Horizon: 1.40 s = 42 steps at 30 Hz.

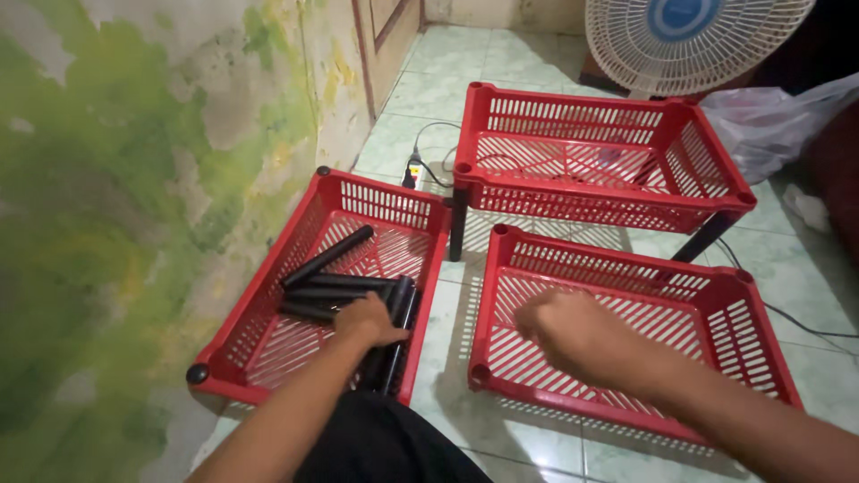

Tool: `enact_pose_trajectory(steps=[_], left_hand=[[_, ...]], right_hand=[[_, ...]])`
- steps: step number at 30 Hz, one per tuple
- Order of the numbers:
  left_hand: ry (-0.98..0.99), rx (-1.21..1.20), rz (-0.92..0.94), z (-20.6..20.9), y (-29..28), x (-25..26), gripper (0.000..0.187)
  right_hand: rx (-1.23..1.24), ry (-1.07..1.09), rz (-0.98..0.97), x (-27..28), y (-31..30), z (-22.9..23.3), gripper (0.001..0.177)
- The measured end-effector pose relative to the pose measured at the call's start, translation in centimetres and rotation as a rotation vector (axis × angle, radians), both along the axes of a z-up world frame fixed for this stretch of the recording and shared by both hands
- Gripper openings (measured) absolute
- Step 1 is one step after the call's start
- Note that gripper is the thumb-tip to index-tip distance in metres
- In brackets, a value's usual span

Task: The person wipes the edges of red plastic baskets with a white cloth, then inserts black poles into the basket corners to form a stand. The person stacks the baskets onto the poles to create a multi-tiered structure.

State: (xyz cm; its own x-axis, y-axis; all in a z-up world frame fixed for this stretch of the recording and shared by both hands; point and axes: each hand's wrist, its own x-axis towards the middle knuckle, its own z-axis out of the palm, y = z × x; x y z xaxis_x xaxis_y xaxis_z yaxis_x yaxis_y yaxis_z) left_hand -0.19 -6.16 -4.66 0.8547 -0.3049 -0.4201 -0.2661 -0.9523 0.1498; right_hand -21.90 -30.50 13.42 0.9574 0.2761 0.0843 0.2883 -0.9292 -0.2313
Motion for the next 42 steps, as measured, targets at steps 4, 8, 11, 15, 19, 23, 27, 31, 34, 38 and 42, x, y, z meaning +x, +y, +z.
enact_pose_trajectory(steps=[4, 8, 11, 15, 19, 23, 27, 31, 34, 38, 42], left_hand=[[0.004, -0.081, -0.014, -2.8, -1.8, 0.6, 0.072], [0.041, -0.232, -0.001, -6.0, -0.1, 2.3, 0.063], [0.029, -0.407, 0.014, -6.2, 1.5, 3.1, 0.062], [0.154, -0.816, 0.098, -1.0, 1.5, 3.1, 0.042], [0.277, -1.090, 0.046, 9.8, 0.0, 2.0, 0.036], [0.558, -1.393, -0.047, 19.9, -4.2, -3.2, 0.036], [0.500, -1.436, -0.236, 26.7, -9.8, -9.2, 0.037], [0.412, -1.363, -0.336, 30.7, -14.4, -13.5, 0.036], [0.405, -1.330, -0.384, 33.4, -17.5, -15.5, 0.035], [0.331, -1.234, -0.510, 36.1, -21.2, -16.8, 0.035], [0.307, -1.201, -0.542, 37.0, -23.7, -16.7, 0.032]], right_hand=[[-0.142, 0.131, -0.025, 1.4, 2.8, -0.4, 0.015], [-0.141, 0.164, 0.026, 0.1, 2.7, -0.5, 0.017], [-0.208, 0.162, 0.048, -1.2, 1.3, -0.3, 0.014], [-0.290, 0.143, 0.050, -2.5, -1.0, 1.4, 0.015], [-0.233, 0.172, -0.096, -3.2, -2.5, 6.0, 0.031], [-0.094, 0.191, -0.262, -2.9, -2.9, 11.6, 0.047], [0.168, 0.171, -0.352, -3.7, -4.1, 15.8, 0.049], [0.280, 0.025, -0.353, -5.8, -6.6, 17.5, 0.046], [0.242, -0.087, -0.415, -7.5, -9.0, 18.5, 0.040], [0.358, -0.121, -0.438, -9.3, -12.2, 19.5, 0.033], [0.386, -0.073, -0.566, -9.4, -14.2, 20.6, 0.032]])
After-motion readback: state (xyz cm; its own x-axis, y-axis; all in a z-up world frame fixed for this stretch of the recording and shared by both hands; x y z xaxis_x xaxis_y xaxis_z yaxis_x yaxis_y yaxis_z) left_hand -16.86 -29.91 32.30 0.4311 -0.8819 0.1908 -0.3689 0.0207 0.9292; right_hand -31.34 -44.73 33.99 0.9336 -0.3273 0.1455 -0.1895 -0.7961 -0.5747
